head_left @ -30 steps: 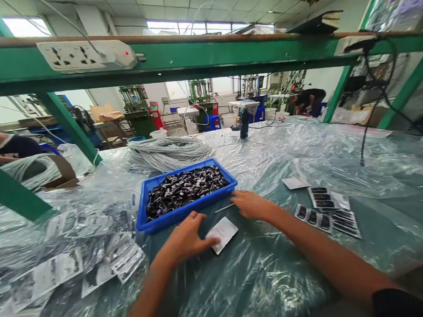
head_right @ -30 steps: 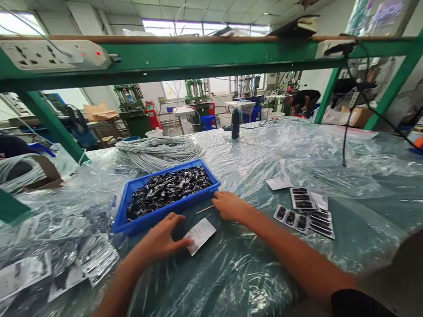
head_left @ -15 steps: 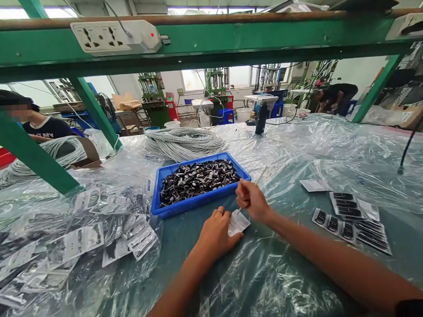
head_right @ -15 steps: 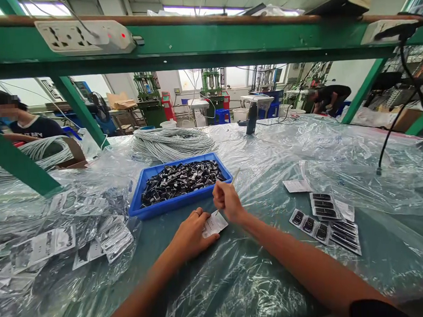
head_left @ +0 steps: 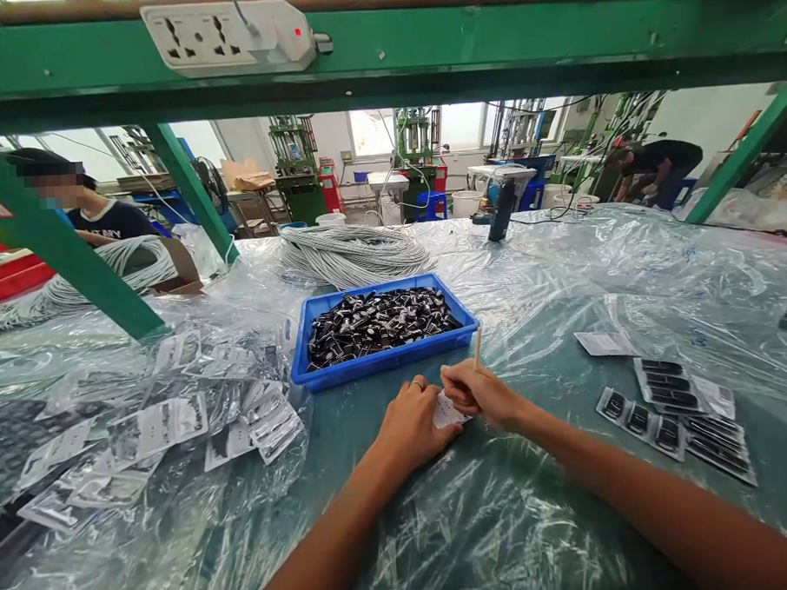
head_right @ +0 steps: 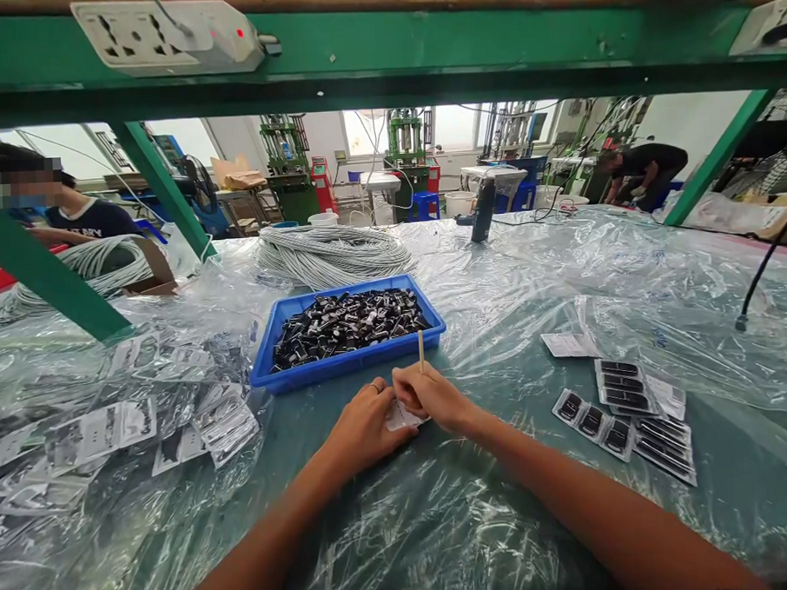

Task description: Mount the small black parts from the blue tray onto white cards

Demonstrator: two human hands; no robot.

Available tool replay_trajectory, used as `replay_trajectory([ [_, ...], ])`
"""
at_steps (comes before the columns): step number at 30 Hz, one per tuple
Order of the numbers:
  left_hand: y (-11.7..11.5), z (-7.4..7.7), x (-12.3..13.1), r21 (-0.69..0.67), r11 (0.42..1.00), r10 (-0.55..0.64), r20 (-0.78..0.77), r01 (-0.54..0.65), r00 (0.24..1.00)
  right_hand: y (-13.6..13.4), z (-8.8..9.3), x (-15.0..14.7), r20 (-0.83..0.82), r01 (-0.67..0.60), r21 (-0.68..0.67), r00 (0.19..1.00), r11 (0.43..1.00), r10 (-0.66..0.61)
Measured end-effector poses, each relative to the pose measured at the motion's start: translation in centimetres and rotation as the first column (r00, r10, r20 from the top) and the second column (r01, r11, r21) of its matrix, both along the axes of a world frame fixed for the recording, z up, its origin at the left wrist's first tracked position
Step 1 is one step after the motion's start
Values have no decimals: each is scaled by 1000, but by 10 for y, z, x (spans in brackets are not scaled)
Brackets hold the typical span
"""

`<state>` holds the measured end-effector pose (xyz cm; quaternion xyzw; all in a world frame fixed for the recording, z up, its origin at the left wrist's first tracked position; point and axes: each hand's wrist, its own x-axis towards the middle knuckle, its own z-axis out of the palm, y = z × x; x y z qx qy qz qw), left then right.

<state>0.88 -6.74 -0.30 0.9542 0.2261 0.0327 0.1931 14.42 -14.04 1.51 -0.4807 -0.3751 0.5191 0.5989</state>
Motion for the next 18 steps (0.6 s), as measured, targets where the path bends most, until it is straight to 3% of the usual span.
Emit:
replay_trajectory([
  [4,6,3,-2,19,1000,-21,16,21,1000,11,9,3,-128,156,134,982,979,-139],
  [7,9,6,-4,56,998,18,-33,-16,999,28,0,-4,-176,211,156,967,965,-183],
  [11,7,5,-5,4,1000,0,-7,0,1000,38,-17,-19,-116,276,159,959,948,-259],
  [18,5,-3,-2,-31,1000,-1,32,2,999,37,-27,-28,114,328,199,928,923,-354],
])
